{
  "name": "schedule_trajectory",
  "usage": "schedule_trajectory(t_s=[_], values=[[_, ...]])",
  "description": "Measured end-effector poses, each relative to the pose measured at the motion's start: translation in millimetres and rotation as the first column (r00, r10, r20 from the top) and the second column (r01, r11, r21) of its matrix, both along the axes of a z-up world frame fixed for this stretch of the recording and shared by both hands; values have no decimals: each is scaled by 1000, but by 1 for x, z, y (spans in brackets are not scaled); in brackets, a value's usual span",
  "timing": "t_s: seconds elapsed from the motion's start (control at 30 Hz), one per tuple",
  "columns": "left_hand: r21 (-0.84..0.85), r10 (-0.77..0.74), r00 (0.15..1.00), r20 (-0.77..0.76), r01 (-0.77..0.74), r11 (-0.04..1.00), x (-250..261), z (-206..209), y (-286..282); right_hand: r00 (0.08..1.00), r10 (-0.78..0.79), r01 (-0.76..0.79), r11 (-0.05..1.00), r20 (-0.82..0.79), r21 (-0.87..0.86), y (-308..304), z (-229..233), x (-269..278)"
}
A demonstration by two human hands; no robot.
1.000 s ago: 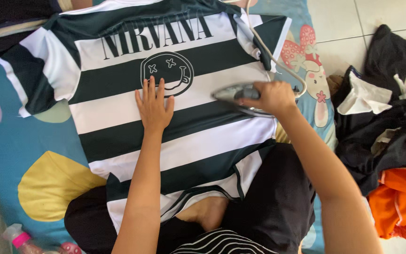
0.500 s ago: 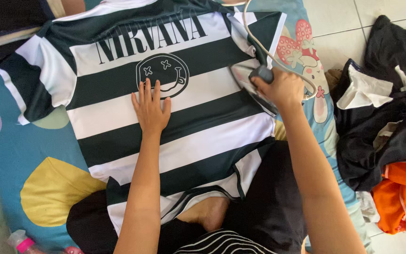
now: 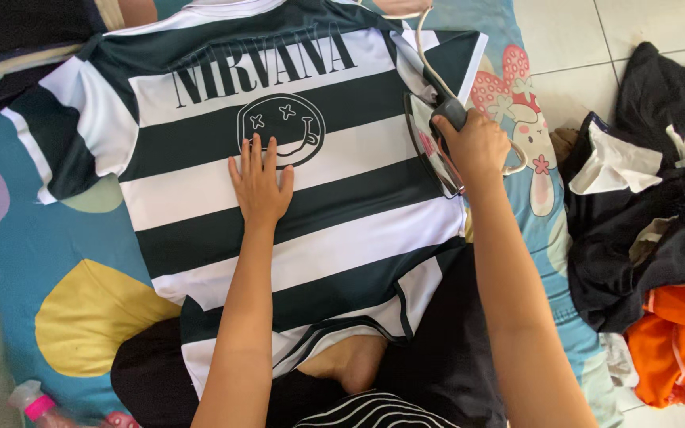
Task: The person irons a black and white striped t-shirt laid out on a bed. They use an electric iron to smooth the fabric, focusing on the sleeves, the main body, and the area around the printed logo. The person adjusts the shirt's position several times to ensure all sections are ironed.
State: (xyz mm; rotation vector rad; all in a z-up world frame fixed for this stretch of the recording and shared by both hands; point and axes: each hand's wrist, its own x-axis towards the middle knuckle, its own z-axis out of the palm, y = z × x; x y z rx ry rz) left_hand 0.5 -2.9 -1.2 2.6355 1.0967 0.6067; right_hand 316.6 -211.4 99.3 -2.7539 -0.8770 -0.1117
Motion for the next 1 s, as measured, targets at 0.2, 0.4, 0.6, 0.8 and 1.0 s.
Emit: schedule_trajectory(t_s=[0.2,0.4,0.6,0.8,1.0], values=[[13,-8,1000,-5,8,1000,0,1,1,986,165,-166,983,-17,-73,1,13,-11],[30,-16,1000,26,15,999,0,-1,0,998,60,-61,997,-14,-42,22,12,-11],[30,-7,999,32,6,1000,-1,-2,0,1000,4,-4,1000,-17,2,36,7,-11],[30,-11,1000,6,11,999,-1,1,2,989,149,-150,986,-20,-73,42,17,-16],[46,-3,999,35,2,999,-1,-1,1,992,123,-122,992,2,-34,62,18,-14]])
